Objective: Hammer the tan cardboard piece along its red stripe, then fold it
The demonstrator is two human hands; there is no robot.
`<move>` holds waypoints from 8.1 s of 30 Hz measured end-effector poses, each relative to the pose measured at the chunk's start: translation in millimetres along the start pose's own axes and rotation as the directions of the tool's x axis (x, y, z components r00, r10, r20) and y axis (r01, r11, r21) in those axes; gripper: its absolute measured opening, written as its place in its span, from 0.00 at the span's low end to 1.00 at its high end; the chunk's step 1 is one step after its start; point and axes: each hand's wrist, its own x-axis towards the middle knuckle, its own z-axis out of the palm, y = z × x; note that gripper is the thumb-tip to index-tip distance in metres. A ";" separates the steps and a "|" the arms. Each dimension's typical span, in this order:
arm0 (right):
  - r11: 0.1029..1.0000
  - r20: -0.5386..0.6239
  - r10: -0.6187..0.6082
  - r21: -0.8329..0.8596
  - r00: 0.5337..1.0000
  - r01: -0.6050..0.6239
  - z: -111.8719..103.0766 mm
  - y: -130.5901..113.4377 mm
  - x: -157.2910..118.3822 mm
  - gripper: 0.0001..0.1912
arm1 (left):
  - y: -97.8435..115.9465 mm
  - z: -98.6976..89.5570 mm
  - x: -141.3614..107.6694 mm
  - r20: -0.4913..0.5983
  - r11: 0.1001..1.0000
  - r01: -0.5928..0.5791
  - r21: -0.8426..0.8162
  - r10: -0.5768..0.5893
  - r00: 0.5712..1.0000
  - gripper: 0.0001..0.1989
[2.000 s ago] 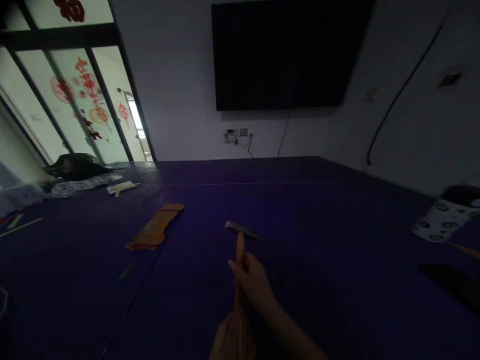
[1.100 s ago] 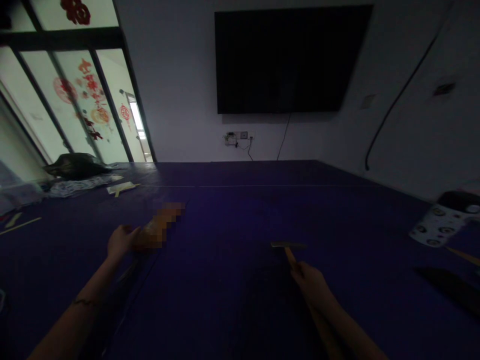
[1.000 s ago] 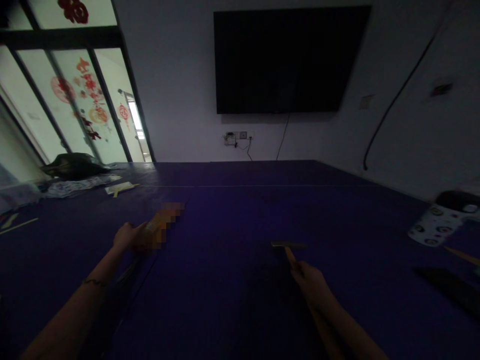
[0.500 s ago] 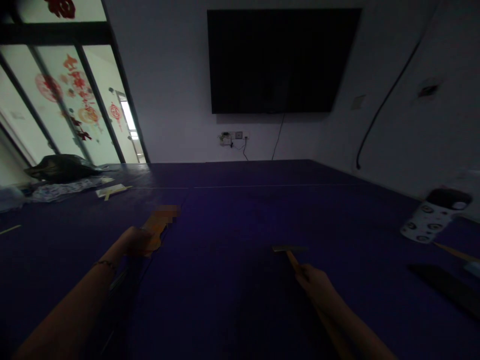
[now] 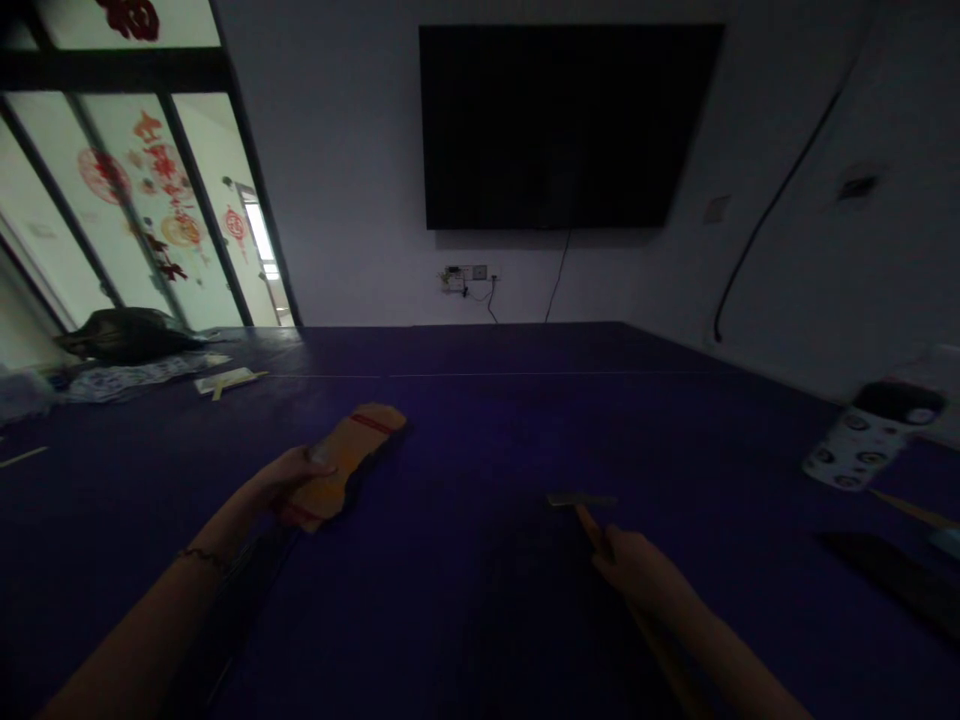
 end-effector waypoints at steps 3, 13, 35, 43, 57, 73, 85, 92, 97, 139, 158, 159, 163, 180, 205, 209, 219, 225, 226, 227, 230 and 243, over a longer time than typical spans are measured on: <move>0.998 0.008 0.002 -0.058 1.000 -0.002 -3.2 -5.2 -1.3 0.07 | 5.0 33.4 -9.9 0.305 0.997 -0.065 0.030 0.053 0.951 0.27; 0.972 -0.115 -0.063 -0.234 0.991 0.035 -26.1 -40.2 -17.0 0.12 | 1.4 135.2 5.0 0.649 0.845 -0.322 0.426 -0.037 0.760 0.25; 0.783 -0.121 -0.602 0.104 0.789 0.613 38.7 -155.6 19.1 0.47 | 6.8 176.6 -34.0 0.466 0.158 -0.551 0.819 0.378 0.800 0.31; 0.787 -0.132 -0.592 0.119 0.795 0.605 39.7 -157.9 20.1 0.43 | -31.8 172.4 -47.8 0.601 0.046 -0.699 0.714 0.473 0.645 0.32; 0.798 -0.141 -0.585 0.079 0.799 0.598 37.3 -162.0 36.9 0.42 | -33.9 166.5 -38.4 0.604 -0.060 -0.686 0.725 0.534 0.591 0.29; 0.767 -0.131 -0.628 0.064 0.767 0.638 34.1 -171.0 40.3 0.40 | -41.9 165.5 -45.9 0.576 -0.093 -0.654 0.750 0.577 0.579 0.17; 0.761 -0.117 -0.640 0.041 0.759 0.648 37.4 -168.2 45.6 0.47 | -43.6 162.8 -41.1 0.577 -0.034 -0.685 0.727 0.571 0.584 0.16; 0.751 -0.159 -0.647 0.034 0.746 0.659 32.7 -168.5 36.4 0.49 | -43.9 161.4 -36.5 0.573 -0.004 -0.695 0.719 0.570 0.589 0.16; 0.752 -0.131 -0.606 0.226 0.784 0.619 22.9 -164.5 27.3 0.43 | -45.2 162.0 -33.9 0.570 0.008 -0.689 0.724 0.555 0.605 0.17; 0.798 -0.058 -0.532 0.300 0.845 0.523 24.5 -157.3 35.3 0.35 | -42.5 93.1 -93.1 -0.336 0.292 0.287 0.912 0.133 0.932 0.09; 0.788 -0.049 -0.542 0.316 0.839 0.527 26.4 -155.7 36.0 0.36 | -51.9 111.7 -76.9 -0.243 0.549 0.035 0.835 0.311 0.919 0.07; 0.787 -0.049 -0.543 0.316 0.838 0.529 26.2 -155.6 35.8 0.36 | -51.9 110.8 -77.5 -0.243 0.561 0.029 0.827 0.311 0.919 0.07; 0.786 -0.046 -0.549 0.311 0.835 0.534 25.6 -155.9 35.2 0.37 | -49.7 104.9 -79.6 -0.260 0.583 0.049 0.811 0.284 0.923 0.09; 0.797 -0.048 -0.533 0.307 0.845 0.520 24.9 -155.4 33.7 0.36 | -42.4 89.8 -78.7 -0.260 0.513 0.123 0.849 0.205 0.944 0.10; 0.798 -0.043 -0.532 0.308 0.846 0.517 26.0 -155.1 34.8 0.36 | -37.9 46.0 -85.5 -0.487 0.474 0.372 0.798 0.143 0.862 0.08; 0.795 -0.046 -0.532 0.314 0.845 0.518 26.8 -154.5 35.0 0.36 | -39.3 46.7 -85.5 -0.491 0.445 0.374 0.813 0.180 0.853 0.09; 0.799 -0.049 -0.526 0.313 0.849 0.513 29.7 -154.0 36.3 0.36 | -40.2 46.2 -83.9 -0.461 0.397 0.327 0.858 0.314 0.830 0.12; 0.797 -0.052 -0.528 0.316 0.848 0.515 27.3 -154.4 35.1 0.36 | -46.4 61.0 -74.0 -0.312 0.299 0.195 0.934 0.419 0.852 0.11; 0.797 -0.052 -0.528 0.315 0.848 0.516 27.0 -154.5 35.0 0.36 | -47.2 63.9 -72.6 -0.320 0.291 0.210 0.933 0.409 0.854 0.10; 0.797 -0.052 -0.528 0.314 0.848 0.516 26.8 -154.6 35.0 0.36 | -47.7 66.5 -71.5 -0.331 0.287 0.226 0.931 0.402 0.854 0.10; 0.801 -0.056 -0.523 0.309 0.850 0.513 26.7 -155.1 34.9 0.36 | -47.8 71.8 -69.7 -0.379 0.281 0.281 0.918 0.404 0.833 0.11; 0.798 -0.079 -0.521 0.309 0.850 0.518 30.8 -154.3 36.7 0.36 | -47.7 73.2 -69.5 -0.398 0.312 0.291 0.904 0.372 0.838 0.10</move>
